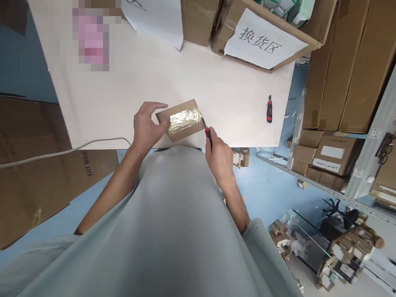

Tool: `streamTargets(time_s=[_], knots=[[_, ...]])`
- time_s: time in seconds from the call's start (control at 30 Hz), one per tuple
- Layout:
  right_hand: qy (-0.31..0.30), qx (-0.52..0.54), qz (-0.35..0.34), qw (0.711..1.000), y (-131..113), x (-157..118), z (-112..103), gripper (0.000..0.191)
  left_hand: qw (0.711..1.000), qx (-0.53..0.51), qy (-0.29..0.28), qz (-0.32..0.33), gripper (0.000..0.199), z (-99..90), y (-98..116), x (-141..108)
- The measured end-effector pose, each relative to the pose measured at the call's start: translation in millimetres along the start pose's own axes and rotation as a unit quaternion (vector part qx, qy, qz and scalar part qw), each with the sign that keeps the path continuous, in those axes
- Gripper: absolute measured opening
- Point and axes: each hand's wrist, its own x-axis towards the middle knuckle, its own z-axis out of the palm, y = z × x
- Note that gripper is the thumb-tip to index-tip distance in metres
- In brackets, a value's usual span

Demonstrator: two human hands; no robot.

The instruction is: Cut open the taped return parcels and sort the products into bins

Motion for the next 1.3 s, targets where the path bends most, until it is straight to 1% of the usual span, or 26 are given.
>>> streamTargets(time_s=[0.07, 0.17, 0.23, 0.3, 0.43, 0.57, 0.67, 0.77, 0.9, 1.13, 1.3], knots=[[0.033, 0.035, 0.003, 0.999, 18, 8, 8, 0.057, 0.997, 0.037, -0.023, 0.058, 0.028, 15.5, 16, 0], [0.041, 0.073, -0.012, 0.996, 34, 16, 17, 0.058, 0.987, 0.072, -0.069, 0.125, 0.025, 41.6, 32, 1], [0.031, 0.086, -0.030, 0.995, 37, 20, 21, 0.059, 0.983, 0.087, -0.081, 0.142, 0.026, 54.5, 34, 1], [0.021, 0.089, -0.047, 0.995, 37, 25, 23, 0.059, 0.982, 0.099, -0.079, 0.144, 0.030, 61.2, 32, 2], [0.002, 0.068, -0.058, 0.996, 28, 41, 24, 0.059, 0.984, 0.095, -0.074, 0.133, 0.038, 62.6, 31, -1], [-0.039, 0.000, -0.048, 0.998, 15, 53, 17, 0.061, 0.990, 0.053, -0.074, 0.108, 0.037, 62.7, 36, -3], [-0.067, -0.060, -0.034, 0.995, 6, 54, 13, 0.063, 0.993, 0.024, -0.078, 0.091, 0.036, 63.5, 38, -4], [-0.076, -0.095, -0.016, 0.992, 0, 49, 13, 0.064, 0.993, 0.010, -0.079, 0.086, 0.035, 64.3, 37, -5], [-0.074, -0.106, -0.004, 0.992, -5, 46, 12, 0.063, 0.993, 0.010, -0.082, 0.089, 0.033, 65.8, 37, -6], [-0.090, -0.116, 0.000, 0.989, -13, 50, 0, 0.064, 0.991, 0.010, -0.081, 0.103, 0.032, 67.5, 35, -9], [-0.090, -0.096, 0.002, 0.991, -14, 40, 4, 0.064, 0.990, 0.024, -0.078, 0.111, 0.033, 67.2, 34, -8]])
